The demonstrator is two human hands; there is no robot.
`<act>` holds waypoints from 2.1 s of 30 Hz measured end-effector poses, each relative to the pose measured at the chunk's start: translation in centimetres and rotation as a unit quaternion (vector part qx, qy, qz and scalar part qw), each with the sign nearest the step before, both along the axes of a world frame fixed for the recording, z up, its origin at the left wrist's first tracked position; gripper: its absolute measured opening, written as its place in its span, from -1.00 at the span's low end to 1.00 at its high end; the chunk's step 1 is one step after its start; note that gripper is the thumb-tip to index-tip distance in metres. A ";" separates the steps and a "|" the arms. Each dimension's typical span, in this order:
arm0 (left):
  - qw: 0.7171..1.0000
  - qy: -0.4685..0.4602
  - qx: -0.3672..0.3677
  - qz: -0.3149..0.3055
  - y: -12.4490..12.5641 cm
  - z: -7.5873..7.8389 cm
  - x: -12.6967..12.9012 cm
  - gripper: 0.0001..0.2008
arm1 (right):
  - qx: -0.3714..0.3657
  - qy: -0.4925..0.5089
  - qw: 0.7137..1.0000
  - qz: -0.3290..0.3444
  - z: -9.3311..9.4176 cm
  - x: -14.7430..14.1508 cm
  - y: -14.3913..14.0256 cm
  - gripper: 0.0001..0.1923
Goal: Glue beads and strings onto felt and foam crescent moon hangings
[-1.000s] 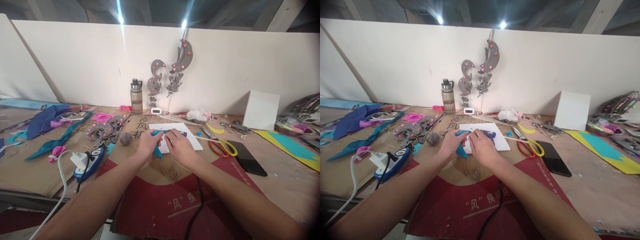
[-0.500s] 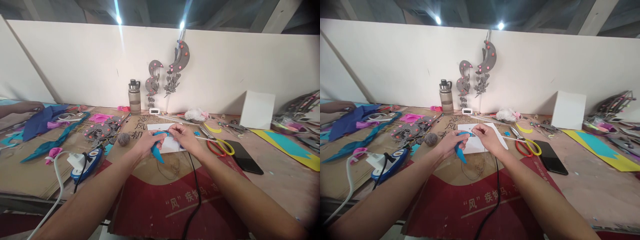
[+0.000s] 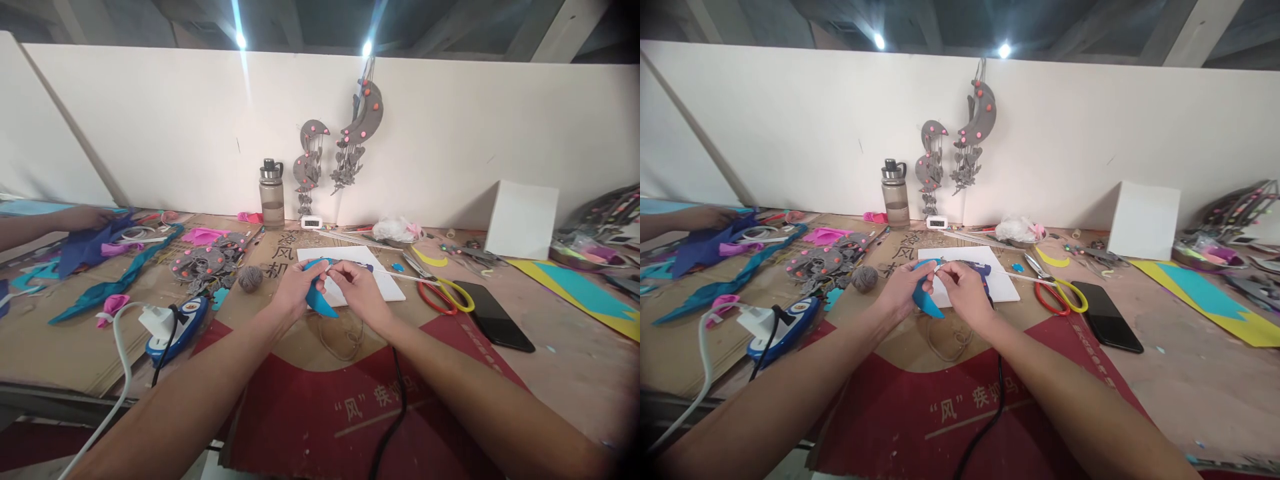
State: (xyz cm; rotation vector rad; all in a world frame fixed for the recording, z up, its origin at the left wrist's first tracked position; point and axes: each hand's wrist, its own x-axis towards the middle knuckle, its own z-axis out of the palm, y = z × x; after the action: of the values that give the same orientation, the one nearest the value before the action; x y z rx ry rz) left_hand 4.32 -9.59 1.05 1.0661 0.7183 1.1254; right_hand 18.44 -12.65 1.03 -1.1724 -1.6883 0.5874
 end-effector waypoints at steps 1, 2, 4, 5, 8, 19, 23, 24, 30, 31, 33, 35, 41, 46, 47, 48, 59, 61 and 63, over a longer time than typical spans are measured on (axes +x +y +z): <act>1.000 0.007 -0.004 0.013 0.0 0.0 0.1 -0.68 | 0.035 -0.045 0.998 -0.007 0.0 -0.1 -0.2 -0.78; 1.000 0.017 -0.006 0.025 0.0 -0.1 0.1 -0.68 | 0.064 -0.095 0.993 -0.017 0.0 -0.1 -0.4 -0.78; 0.998 0.037 -0.003 0.052 0.1 -0.2 0.1 -0.68 | 0.093 -0.203 0.974 -0.041 0.1 -0.2 -0.8 -0.77; 0.997 0.050 0.005 0.064 0.1 -0.3 0.0 -0.68 | 0.097 -0.254 0.961 -0.054 0.1 -0.3 -1.0 -0.77; 0.989 0.111 0.046 0.089 0.1 -0.3 -0.2 -0.68 | 0.104 -0.372 0.918 -0.088 0.6 -0.4 -1.4 -0.77; 0.986 0.150 0.077 -0.005 -0.5 1.0 -0.5 -0.74 | 0.165 -0.234 0.954 -0.089 3.1 2.1 -0.5 -0.79; 0.991 0.075 0.043 -0.103 -0.3 1.0 -0.7 -0.70 | 0.073 -0.089 0.993 -0.031 2.4 2.7 0.6 -0.83; 0.991 0.059 0.039 -0.114 -0.2 1.0 -0.7 -0.69 | 0.032 -0.048 0.998 -0.019 2.1 2.7 0.9 -0.83; 0.997 0.001 0.025 -0.077 0.2 0.5 -0.6 -0.69 | -0.102 0.083 0.991 0.031 0.3 1.3 1.2 -0.77; 0.998 0.004 0.024 -0.062 0.3 0.5 -0.6 -0.69 | -0.092 0.070 0.993 0.027 0.1 1.0 1.0 -0.77; 0.999 0.021 0.024 -0.029 0.3 0.4 -0.6 -0.68 | -0.043 0.020 0.999 0.015 0.0 0.6 0.6 -0.77; 0.999 0.039 0.026 0.001 0.3 0.3 -0.5 -0.68 | 0.027 -0.049 0.998 0.009 0.0 0.3 0.2 -0.80; 0.992 0.099 0.039 0.068 0.4 0.1 -0.4 -0.69 | 0.111 -0.302 0.946 -0.037 0.3 -0.2 -1.0 -0.75; 0.977 0.179 0.072 0.093 0.1 0.3 -0.5 -0.74 | 0.149 -0.426 0.888 -0.083 1.0 -0.1 -1.6 -0.73; 0.974 0.191 0.076 0.091 0.0 0.4 -0.5 -0.74 | 0.162 -0.425 0.886 -0.093 1.2 0.1 -1.5 -0.73; 0.973 0.198 0.080 0.086 -0.1 0.5 -0.5 -0.74 | 0.174 -0.417 0.887 -0.102 1.5 0.4 -1.5 -0.73; 0.989 0.107 0.069 -0.079 -0.1 0.6 -0.6 -0.70 | 0.073 -0.098 0.991 -0.049 2.5 2.6 0.5 -0.82; 0.991 0.070 0.061 -0.096 0.0 0.6 -0.6 -0.69 | 0.003 -0.027 0.999 -0.028 1.9 2.5 0.9 -0.81; 0.993 0.037 0.052 -0.097 0.1 0.5 -0.6 -0.69 | -0.037 0.019 0.999 -0.011 1.4 2.2 1.2 -0.80</act>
State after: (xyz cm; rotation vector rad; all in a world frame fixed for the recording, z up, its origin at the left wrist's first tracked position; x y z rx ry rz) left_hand 3.75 -9.46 1.59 1.2442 0.6056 0.9687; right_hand 20.64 -11.47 2.39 -1.2232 -1.6308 0.6599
